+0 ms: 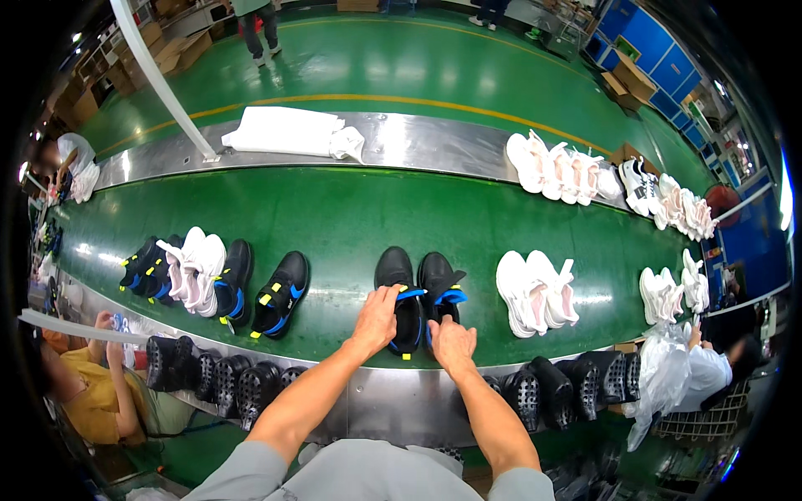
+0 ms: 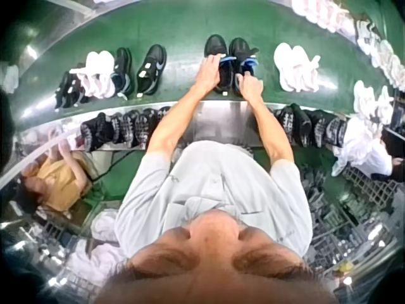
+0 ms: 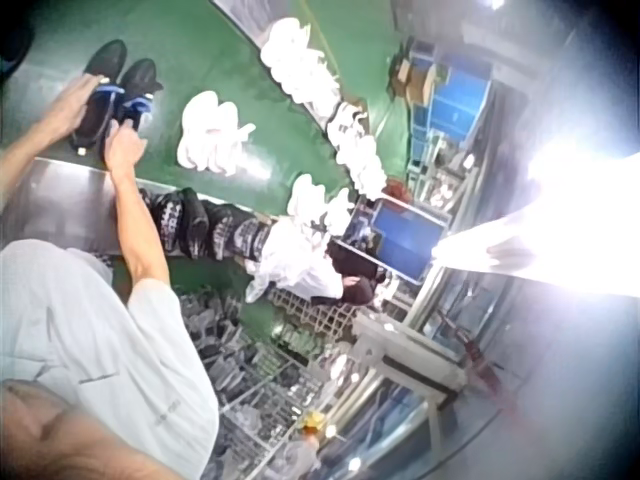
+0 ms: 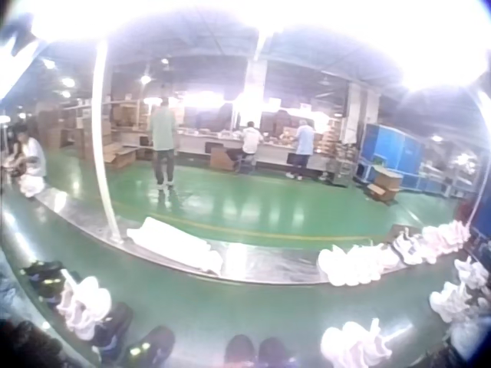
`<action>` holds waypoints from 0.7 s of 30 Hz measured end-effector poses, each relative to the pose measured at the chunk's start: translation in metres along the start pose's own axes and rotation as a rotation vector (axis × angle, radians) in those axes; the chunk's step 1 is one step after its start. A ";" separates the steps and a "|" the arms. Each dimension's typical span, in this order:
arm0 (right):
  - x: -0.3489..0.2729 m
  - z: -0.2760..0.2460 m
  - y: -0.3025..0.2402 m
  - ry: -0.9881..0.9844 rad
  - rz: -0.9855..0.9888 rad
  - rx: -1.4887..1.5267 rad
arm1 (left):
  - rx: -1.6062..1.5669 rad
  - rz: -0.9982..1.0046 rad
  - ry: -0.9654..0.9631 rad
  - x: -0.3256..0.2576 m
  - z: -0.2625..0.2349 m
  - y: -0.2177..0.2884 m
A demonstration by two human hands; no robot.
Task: The person inserts black plastic shoe trees into white sneakers moving along a conveyor belt. The person picks up each shoe tree, places it inside a sneaker, and then moves to the next pair. The process is repeated for multiple pairs of sneakers.
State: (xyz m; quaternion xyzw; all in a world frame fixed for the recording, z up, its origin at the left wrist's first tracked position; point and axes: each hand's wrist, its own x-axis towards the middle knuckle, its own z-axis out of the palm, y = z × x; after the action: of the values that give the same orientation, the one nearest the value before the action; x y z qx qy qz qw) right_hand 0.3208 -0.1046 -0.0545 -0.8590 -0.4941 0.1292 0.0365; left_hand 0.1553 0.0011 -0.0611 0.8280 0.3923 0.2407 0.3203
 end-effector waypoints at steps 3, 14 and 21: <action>0.006 -0.002 0.012 0.002 0.093 -0.089 | 0.030 0.108 -0.034 0.013 -0.007 -0.019; 0.019 0.008 0.037 0.136 -0.114 -0.048 | -0.088 -0.204 0.287 -0.002 0.000 -0.047; 0.016 0.025 -0.064 0.063 -0.373 0.202 | 0.020 -0.228 0.335 -0.006 -0.011 -0.066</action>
State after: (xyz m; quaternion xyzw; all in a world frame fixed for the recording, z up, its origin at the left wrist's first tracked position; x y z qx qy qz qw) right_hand 0.2678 -0.0599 -0.0695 -0.7482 -0.6278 0.1421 0.1610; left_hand 0.1123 0.0321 -0.1022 0.7297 0.5335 0.3337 0.2675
